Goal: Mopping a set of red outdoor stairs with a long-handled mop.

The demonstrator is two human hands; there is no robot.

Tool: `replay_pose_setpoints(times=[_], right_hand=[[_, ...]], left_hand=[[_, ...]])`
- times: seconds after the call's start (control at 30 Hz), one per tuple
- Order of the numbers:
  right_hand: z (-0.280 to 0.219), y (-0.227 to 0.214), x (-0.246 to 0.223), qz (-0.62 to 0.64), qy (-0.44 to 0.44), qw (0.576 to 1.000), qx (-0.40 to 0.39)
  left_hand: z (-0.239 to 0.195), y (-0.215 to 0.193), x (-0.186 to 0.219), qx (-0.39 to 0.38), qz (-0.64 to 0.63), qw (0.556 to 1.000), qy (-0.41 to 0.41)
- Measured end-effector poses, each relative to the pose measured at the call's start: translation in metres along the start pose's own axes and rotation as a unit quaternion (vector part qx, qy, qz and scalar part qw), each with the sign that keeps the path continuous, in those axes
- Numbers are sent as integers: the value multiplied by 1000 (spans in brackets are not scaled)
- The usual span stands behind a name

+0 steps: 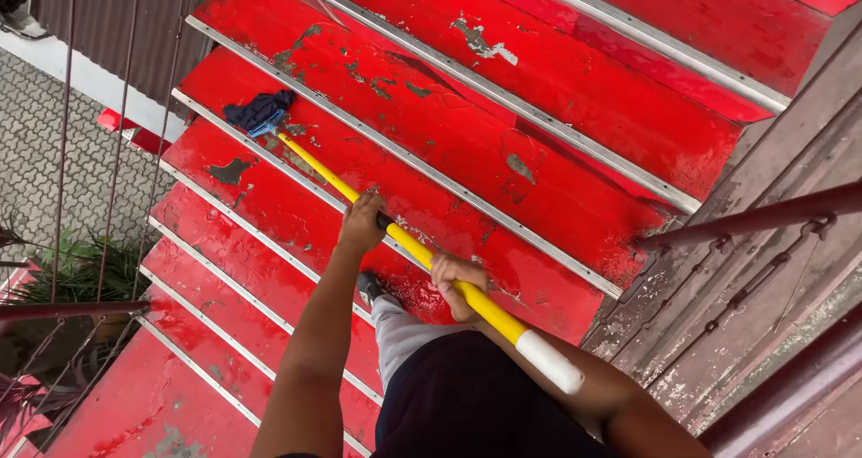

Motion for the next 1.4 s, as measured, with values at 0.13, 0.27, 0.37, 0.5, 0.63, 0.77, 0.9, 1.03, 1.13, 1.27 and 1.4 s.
replay_pose_setpoints(times=[0.13,0.27,0.37,0.5,0.63,0.77,0.9,1.03,1.13,1.27,1.4], right_hand=[[6,-24,-8,5,13,1000,1],[30,-57,-75,37,17,997,61],[52,-66,-146,54,15,995,87],[54,-60,-207,41,-29,995,84],[49,-50,-198,69,-48,990,116],[52,-38,-140,47,-94,980,169],[24,-30,-42,52,-105,985,125],[18,-11,-20,43,-56,994,80],[26,-9,-25,44,-28,997,53],[47,-34,-76,34,-11,998,54],[58,-49,-164,68,5,992,103]], left_hand=[[3,1,27,-6,3,1000,-22],[0,-40,137,21,-37,993,112],[-12,-58,203,-23,-84,984,156],[-37,-61,243,-121,-133,976,124],[-34,-70,240,-143,-154,971,114],[-13,-59,182,-95,-151,979,93],[5,-38,99,-69,-98,989,86],[12,-12,42,-66,-56,993,78],[10,-24,53,-17,-44,994,96],[13,-35,119,-18,-89,993,72],[-8,-51,199,-13,-175,979,103]])
Point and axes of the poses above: each hand's wrist, its own z-axis towards the middle knuckle, its own y-axis out of the palm, x = y × z, the point moved 9 cm from there along z, towards the middle knuckle, and after that the axes turned 10 degrees about x, right-handed, at the moved point
